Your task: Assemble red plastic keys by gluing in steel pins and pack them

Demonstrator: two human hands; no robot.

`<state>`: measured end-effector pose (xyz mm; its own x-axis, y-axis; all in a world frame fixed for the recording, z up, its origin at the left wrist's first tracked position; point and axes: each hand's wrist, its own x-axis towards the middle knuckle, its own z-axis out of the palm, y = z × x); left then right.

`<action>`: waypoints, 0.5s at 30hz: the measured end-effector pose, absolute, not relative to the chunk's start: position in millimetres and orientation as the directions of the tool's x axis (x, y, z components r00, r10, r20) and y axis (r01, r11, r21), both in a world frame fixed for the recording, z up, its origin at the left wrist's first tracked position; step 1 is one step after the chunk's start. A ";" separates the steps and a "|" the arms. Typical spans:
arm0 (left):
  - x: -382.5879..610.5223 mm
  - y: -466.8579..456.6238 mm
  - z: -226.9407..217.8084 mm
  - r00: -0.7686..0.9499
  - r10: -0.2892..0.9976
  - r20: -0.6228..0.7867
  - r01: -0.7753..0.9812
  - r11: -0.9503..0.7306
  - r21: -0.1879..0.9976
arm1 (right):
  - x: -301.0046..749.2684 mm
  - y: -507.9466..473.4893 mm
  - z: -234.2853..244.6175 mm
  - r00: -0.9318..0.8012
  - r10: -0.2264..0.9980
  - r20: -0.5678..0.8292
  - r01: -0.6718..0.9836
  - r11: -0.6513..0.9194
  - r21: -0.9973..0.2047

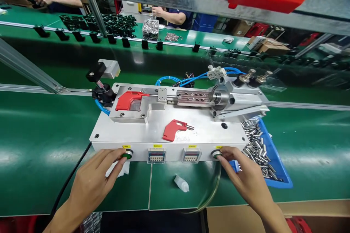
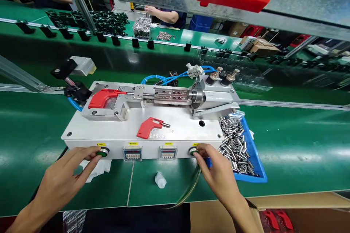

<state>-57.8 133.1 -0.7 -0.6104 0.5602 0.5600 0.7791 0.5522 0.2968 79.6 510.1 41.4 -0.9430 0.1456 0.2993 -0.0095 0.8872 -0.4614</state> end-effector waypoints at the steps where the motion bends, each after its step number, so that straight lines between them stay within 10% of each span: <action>1: -57.6 135.2 0.2 -0.615 0.549 0.567 0.774 0.556 0.301 | 78.9 510.8 40.8 -0.942 0.146 0.303 -0.011 0.887 -0.461; 15: -54.5 144.4 -5.3 -0.721 0.421 0.551 0.680 0.581 0.447 | 76.9 513.4 38.8 -0.953 0.130 0.274 0.000 0.902 -0.431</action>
<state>-54.5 144.4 -5.3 -0.7210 0.4206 0.5508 0.6803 0.5806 0.4472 76.9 513.4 38.8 -0.9530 0.1304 0.2735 -0.0002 0.9024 -0.4309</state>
